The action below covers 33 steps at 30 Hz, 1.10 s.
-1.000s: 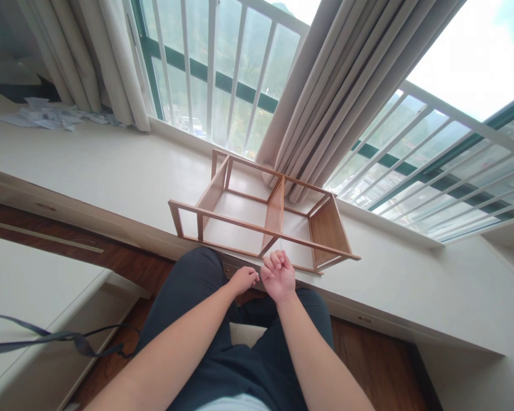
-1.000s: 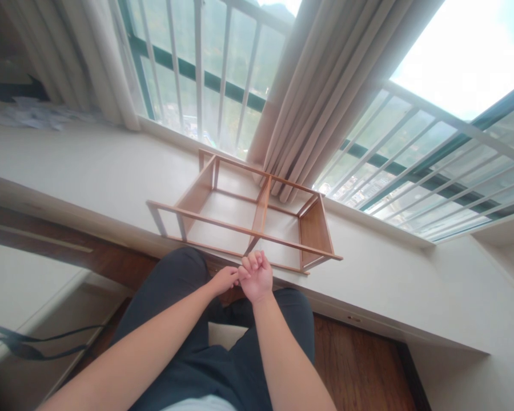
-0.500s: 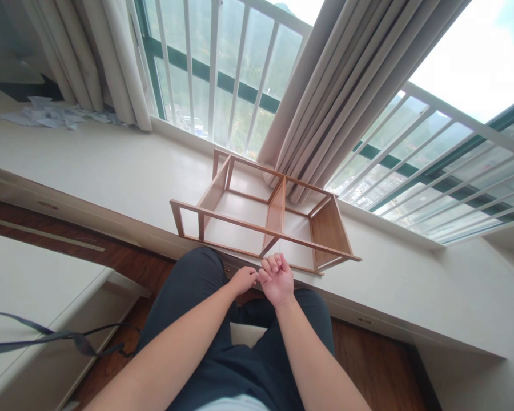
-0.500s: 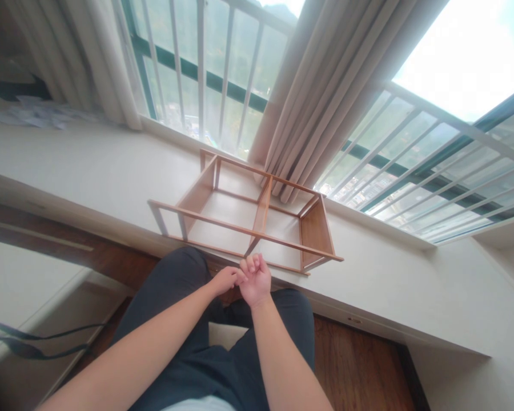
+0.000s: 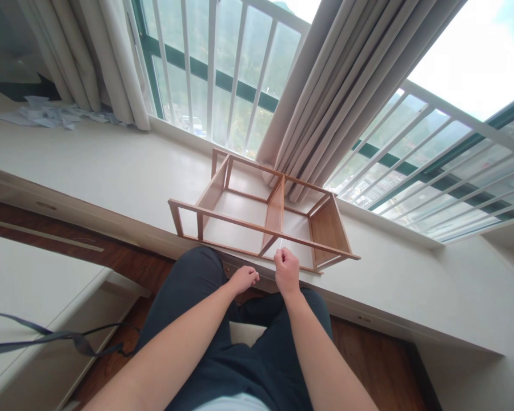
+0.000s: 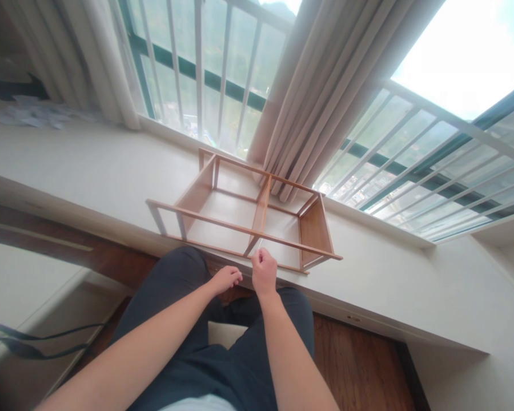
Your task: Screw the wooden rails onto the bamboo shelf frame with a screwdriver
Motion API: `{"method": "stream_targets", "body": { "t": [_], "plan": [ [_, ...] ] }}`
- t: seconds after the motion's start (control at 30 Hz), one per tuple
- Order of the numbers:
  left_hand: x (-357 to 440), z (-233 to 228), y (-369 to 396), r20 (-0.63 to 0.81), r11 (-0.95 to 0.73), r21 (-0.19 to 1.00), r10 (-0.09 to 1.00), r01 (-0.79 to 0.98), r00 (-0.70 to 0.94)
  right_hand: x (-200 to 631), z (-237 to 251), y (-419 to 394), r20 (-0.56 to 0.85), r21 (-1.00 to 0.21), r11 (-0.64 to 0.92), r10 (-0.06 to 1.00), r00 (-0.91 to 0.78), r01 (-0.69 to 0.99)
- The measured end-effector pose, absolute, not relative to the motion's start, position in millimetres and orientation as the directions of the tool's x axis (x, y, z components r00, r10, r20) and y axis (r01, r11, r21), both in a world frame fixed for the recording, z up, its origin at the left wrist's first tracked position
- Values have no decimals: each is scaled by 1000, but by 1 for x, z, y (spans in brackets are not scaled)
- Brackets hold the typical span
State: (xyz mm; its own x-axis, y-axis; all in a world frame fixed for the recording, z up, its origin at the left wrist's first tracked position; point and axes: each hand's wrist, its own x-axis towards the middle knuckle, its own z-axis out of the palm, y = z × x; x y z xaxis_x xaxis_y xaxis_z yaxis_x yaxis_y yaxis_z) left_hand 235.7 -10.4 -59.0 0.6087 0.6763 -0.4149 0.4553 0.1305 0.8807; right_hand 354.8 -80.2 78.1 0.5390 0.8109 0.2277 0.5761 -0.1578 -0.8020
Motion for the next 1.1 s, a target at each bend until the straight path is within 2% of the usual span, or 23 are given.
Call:
{"method": "stream_targets", "body": {
  "t": [0.53, 0.9, 1.1],
  "plan": [
    [236, -60, -11, -418, 135, 879, 678, 456, 604, 361, 79, -76, 238, -648, -215, 854, 463, 730],
    [236, -59, -10, -410, 127, 882, 681, 453, 607, 362, 95, -75, 164, -394, -332, 893, 420, 857],
    [235, -57, -11, -418, 134, 879, 676, 457, 606, 364, 99, -78, 146, -380, -357, 888, 436, 853]
  ]
}}
